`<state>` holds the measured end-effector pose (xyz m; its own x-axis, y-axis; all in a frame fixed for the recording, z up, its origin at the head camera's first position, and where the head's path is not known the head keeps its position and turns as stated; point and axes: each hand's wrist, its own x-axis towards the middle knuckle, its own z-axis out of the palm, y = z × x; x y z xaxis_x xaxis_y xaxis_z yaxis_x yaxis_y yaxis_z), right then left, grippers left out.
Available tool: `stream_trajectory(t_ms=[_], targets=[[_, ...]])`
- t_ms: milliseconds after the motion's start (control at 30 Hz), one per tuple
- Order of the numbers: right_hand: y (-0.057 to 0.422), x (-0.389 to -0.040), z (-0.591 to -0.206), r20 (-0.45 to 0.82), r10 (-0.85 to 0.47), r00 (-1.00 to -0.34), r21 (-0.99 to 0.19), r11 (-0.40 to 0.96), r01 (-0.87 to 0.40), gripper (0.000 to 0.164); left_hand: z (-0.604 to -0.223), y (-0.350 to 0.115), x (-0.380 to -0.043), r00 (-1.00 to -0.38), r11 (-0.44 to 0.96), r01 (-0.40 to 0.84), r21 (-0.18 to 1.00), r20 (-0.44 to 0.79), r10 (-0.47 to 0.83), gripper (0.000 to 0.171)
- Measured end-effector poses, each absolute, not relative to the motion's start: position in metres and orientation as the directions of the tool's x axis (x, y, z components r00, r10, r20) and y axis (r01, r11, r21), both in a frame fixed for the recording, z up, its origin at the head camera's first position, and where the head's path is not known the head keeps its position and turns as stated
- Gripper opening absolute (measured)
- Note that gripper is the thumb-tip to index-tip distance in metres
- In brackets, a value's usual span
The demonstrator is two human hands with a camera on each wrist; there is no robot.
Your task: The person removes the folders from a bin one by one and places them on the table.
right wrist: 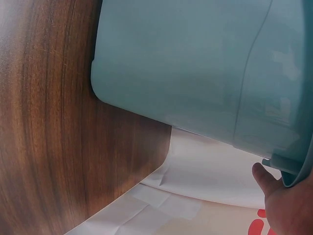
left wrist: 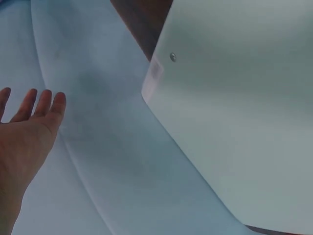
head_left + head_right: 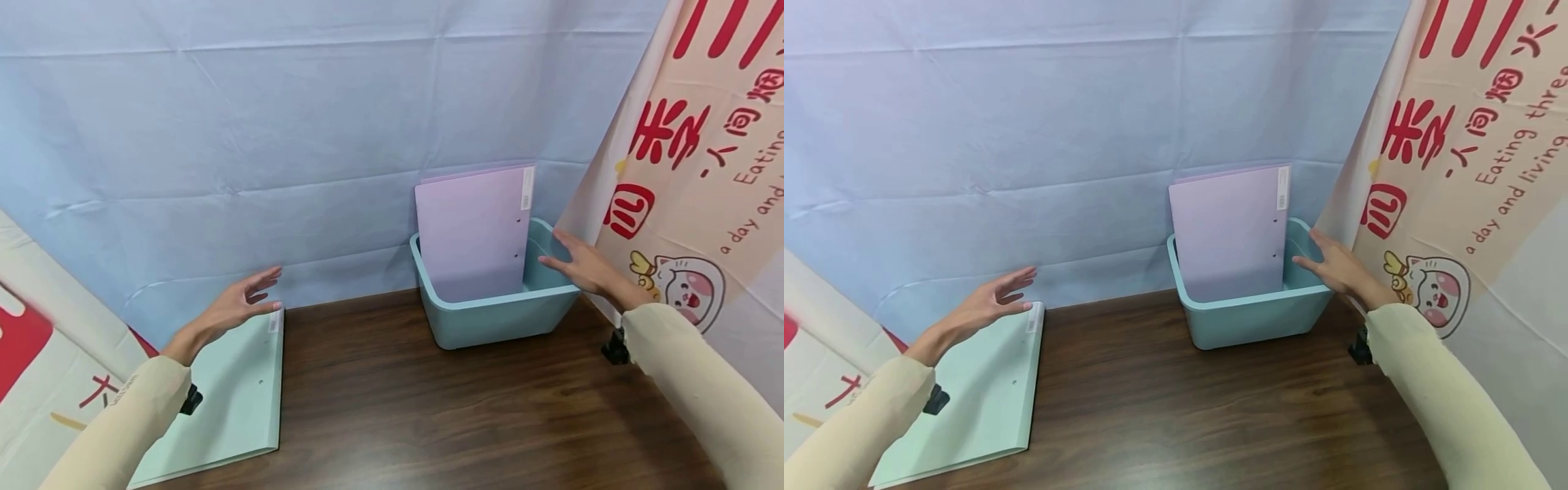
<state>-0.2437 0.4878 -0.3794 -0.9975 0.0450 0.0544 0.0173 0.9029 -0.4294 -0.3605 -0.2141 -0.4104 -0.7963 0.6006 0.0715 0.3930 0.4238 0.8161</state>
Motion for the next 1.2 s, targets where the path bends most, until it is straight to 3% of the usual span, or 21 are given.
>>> stream_trajectory(t_ms=[1200], targets=[[0.488, -0.242, -0.381, 0.05, 0.043, -0.998, -0.438, 0.899, 0.017, 0.1, -0.396, -0.133, -0.365, -0.723, 0.292, 0.428, 0.855, 0.129, 0.679, 0.078]])
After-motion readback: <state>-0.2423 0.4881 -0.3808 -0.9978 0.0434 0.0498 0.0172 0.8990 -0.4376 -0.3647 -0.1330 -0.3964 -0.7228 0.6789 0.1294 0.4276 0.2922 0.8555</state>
